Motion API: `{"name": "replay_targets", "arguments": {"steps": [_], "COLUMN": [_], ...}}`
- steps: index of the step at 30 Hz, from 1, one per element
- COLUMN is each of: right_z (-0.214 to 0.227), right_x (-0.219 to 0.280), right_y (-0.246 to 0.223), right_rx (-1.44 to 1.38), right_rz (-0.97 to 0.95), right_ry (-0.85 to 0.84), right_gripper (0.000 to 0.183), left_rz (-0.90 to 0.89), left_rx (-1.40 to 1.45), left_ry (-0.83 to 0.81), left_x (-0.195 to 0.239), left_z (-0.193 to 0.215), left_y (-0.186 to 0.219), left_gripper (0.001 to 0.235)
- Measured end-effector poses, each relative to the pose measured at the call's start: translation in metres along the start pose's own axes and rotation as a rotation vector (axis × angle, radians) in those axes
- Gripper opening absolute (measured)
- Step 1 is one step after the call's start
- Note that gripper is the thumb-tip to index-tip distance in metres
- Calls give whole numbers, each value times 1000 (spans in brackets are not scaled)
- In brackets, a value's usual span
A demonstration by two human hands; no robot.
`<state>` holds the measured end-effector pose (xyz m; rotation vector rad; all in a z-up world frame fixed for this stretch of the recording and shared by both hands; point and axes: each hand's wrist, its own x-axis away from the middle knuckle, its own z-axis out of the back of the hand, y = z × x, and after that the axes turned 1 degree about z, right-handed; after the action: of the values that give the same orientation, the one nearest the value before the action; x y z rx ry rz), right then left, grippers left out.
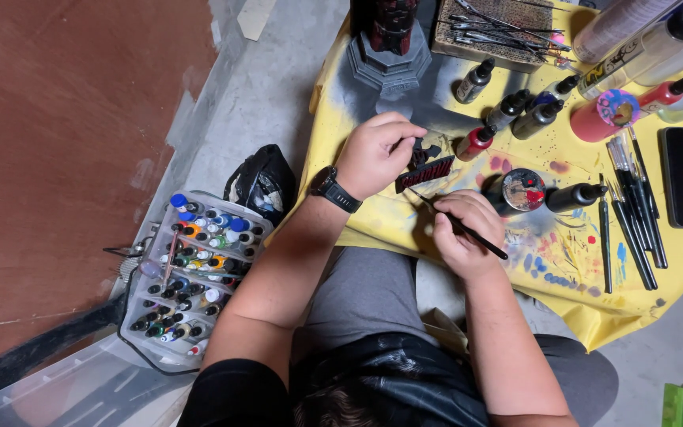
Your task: Painting a small 3D-printed sign or miniature component with a fine brush.
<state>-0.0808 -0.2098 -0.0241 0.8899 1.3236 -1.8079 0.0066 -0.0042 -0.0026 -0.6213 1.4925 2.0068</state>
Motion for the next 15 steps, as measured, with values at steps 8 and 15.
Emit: {"name": "replay_targets", "arguments": {"steps": [8,15], "right_z": [-1,0], "right_x": [0,-1], "right_y": [-2,-2], "right_rx": [-19,-18], "right_rz": [-15,-18], "right_ry": [-7,-11], "right_gripper": [12,11], "left_rz": [11,14], "left_rx": [-9,-16], "left_ry": [7,3], "left_x": [2,0], "left_z": [0,1], "left_y": [4,3], "left_gripper": [19,19]}}
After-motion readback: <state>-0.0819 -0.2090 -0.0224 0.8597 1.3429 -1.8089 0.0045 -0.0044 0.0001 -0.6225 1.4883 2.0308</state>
